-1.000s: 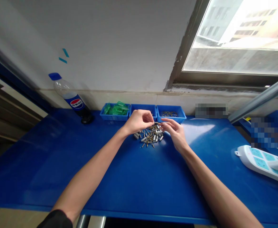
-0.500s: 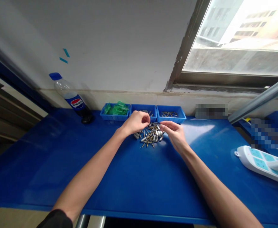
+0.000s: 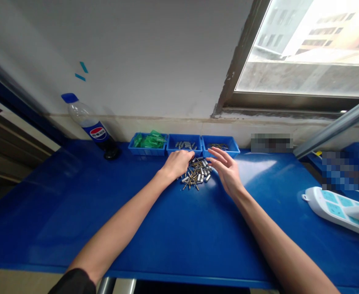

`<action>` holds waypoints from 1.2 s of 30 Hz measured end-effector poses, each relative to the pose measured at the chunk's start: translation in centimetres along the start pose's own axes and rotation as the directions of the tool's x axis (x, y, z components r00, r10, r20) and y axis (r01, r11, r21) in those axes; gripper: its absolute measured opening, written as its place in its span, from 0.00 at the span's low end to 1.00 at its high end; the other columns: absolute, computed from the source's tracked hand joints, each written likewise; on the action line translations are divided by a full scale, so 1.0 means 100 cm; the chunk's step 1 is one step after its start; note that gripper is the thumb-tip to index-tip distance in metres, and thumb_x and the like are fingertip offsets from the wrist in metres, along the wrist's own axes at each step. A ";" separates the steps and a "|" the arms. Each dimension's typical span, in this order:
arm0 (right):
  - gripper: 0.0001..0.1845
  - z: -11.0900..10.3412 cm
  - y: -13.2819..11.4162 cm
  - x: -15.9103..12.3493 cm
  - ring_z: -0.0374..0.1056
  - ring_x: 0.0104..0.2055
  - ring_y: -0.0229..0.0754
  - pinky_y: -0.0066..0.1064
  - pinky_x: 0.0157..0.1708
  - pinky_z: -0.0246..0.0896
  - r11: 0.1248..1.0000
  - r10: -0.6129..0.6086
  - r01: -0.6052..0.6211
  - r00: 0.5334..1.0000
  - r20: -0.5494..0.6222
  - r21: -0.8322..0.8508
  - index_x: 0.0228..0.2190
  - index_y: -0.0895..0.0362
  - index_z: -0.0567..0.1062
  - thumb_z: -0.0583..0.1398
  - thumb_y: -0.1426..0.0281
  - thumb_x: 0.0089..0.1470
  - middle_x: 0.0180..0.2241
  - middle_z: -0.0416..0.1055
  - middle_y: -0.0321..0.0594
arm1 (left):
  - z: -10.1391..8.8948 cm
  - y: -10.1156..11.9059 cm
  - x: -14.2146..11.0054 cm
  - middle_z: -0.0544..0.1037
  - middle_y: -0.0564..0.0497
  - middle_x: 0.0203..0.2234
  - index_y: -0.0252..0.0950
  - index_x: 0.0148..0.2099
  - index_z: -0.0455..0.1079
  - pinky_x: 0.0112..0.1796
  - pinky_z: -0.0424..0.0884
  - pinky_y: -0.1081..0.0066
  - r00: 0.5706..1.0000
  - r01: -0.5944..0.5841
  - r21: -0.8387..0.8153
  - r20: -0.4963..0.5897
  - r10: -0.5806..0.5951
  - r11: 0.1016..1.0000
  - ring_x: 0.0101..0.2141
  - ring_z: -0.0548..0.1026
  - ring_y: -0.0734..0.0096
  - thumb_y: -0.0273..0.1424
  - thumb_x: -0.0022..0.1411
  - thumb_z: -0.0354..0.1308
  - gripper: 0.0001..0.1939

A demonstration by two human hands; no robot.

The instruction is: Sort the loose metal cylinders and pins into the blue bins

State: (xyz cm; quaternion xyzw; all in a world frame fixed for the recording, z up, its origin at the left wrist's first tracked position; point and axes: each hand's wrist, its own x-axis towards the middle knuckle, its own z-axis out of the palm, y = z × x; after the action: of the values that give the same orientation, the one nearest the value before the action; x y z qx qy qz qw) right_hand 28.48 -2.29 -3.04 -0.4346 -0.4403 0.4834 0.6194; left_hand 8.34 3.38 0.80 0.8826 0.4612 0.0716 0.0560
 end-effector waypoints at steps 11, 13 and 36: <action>0.24 -0.001 0.001 0.001 0.77 0.48 0.50 0.43 0.49 0.72 1.000 0.010 -0.010 1.000 0.017 0.002 0.51 0.47 0.80 0.72 0.61 0.53 0.58 0.76 0.43 | -0.003 0.007 -0.003 0.79 0.38 0.48 0.32 0.55 0.72 0.44 0.77 0.65 0.997 -0.023 0.086 0.078 0.016 0.996 0.48 0.81 0.54 0.16 0.67 0.50 0.18; 0.23 0.000 0.000 0.000 0.77 0.48 0.50 0.43 0.49 0.72 1.000 0.011 -0.011 1.000 0.015 0.001 0.51 0.47 0.80 0.72 0.61 0.52 0.58 0.76 0.44 | -0.005 0.006 -0.004 0.78 0.38 0.48 0.32 0.54 0.72 0.45 0.77 0.65 0.996 -0.044 0.107 0.078 0.036 0.993 0.49 0.80 0.54 0.15 0.66 0.50 0.19; 0.15 0.003 0.000 -0.001 0.75 0.34 0.44 0.38 0.41 0.70 0.997 0.066 -0.061 0.989 0.131 -0.042 0.37 0.52 0.85 0.74 0.57 0.50 0.32 0.81 0.38 | -0.023 0.006 -0.004 0.85 0.45 0.32 0.32 0.36 0.78 0.37 0.79 0.71 0.991 -0.128 -0.864 -0.123 0.042 0.487 0.34 0.84 0.64 0.29 0.56 0.70 0.07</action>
State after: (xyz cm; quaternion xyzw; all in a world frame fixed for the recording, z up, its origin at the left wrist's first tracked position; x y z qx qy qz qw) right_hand 28.18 -2.37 -3.02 -0.4270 -0.4753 0.5221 0.5650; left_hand 8.17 2.77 3.11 0.7517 0.3198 0.3345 0.4699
